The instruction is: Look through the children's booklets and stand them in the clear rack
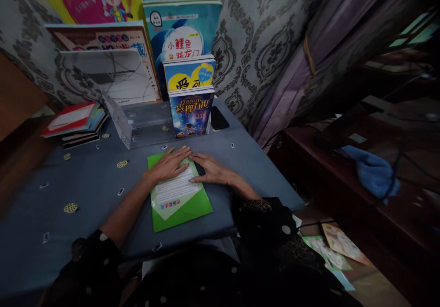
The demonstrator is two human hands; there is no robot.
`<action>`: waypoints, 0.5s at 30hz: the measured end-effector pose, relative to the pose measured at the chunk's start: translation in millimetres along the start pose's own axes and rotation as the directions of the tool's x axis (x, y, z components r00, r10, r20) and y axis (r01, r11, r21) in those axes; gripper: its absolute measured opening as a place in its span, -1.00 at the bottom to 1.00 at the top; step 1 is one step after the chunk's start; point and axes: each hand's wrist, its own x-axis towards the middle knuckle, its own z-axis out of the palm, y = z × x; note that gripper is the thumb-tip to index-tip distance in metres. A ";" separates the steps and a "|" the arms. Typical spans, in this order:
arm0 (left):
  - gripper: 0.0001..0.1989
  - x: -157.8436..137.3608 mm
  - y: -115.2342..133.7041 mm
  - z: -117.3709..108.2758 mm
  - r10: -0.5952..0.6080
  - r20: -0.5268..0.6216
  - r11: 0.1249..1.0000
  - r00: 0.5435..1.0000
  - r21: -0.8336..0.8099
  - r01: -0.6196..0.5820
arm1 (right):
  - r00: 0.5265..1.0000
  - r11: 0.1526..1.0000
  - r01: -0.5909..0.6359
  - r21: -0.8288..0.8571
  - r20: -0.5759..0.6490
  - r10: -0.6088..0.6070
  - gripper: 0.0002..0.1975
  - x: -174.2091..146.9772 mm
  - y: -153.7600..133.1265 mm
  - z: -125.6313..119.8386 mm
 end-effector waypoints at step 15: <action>-0.37 7.9 -15.2 1.6 -0.046 -0.052 0.998 0.998 0.044 0.048 | 0.997 0.997 -0.063 -0.036 0.030 0.064 -0.08 18.0 -4.6 2.5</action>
